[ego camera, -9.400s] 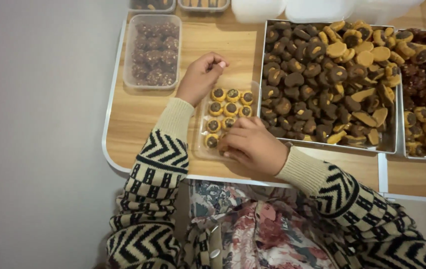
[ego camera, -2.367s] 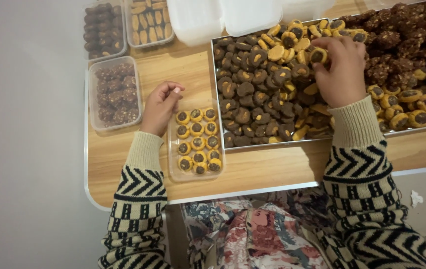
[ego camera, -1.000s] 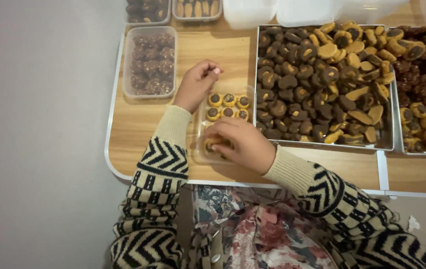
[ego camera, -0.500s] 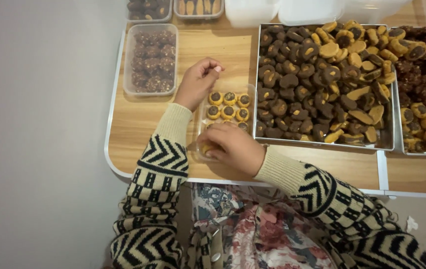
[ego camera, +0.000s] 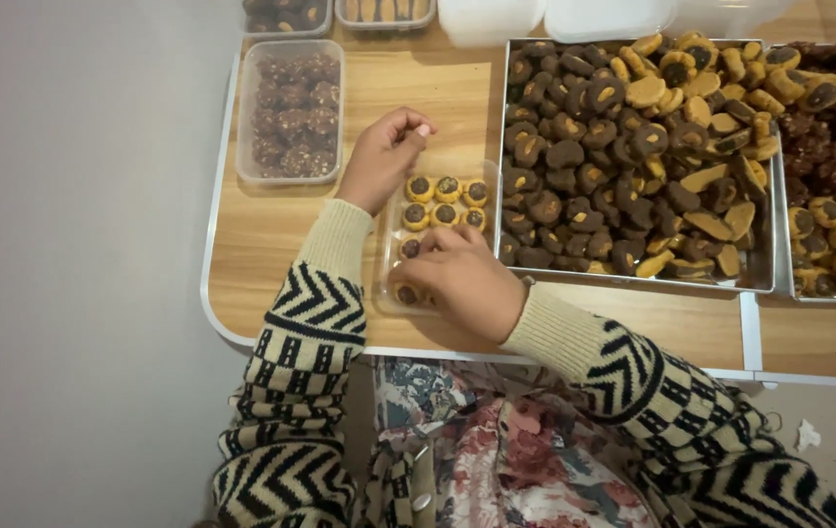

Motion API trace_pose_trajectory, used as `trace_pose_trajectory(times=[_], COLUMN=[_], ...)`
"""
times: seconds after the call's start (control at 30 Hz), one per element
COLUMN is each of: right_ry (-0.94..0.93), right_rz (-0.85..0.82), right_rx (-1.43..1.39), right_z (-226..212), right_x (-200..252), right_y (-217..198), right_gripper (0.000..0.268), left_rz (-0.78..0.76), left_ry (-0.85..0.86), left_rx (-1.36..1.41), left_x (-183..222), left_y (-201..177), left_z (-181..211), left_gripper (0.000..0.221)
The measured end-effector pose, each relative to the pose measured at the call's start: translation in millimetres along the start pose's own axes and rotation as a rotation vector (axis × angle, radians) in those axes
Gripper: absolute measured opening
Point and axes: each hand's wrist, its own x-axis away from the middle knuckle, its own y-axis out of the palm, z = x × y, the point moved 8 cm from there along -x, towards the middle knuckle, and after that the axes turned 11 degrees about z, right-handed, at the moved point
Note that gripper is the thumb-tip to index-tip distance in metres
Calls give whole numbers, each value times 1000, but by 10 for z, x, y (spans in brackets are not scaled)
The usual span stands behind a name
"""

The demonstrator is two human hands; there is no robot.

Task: Arranging and packing various types of cookies from a large tray into smaller plastic containers.

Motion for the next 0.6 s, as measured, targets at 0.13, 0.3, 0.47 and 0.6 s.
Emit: trace_pose_trajectory(times=[0.13, 0.3, 0.47, 0.6], right_ry=[27, 35, -5, -2], right_rz=[-7, 2, -5, -11], right_rx=[34, 22, 26, 8], right_z=[101, 134, 63, 94], right_x=[22, 30, 42, 56], right_y=[-24, -73, -77, -73], right_gripper=[13, 17, 18, 18], left_rz=[1, -11, 1, -7], left_ry=[0, -7, -10, -6], left_rx=[2, 10, 31, 31], left_x=[23, 37, 43, 39], left_y=[-1, 16, 22, 14], left_z=[60, 98, 121, 90], left_gripper=[14, 15, 14, 14])
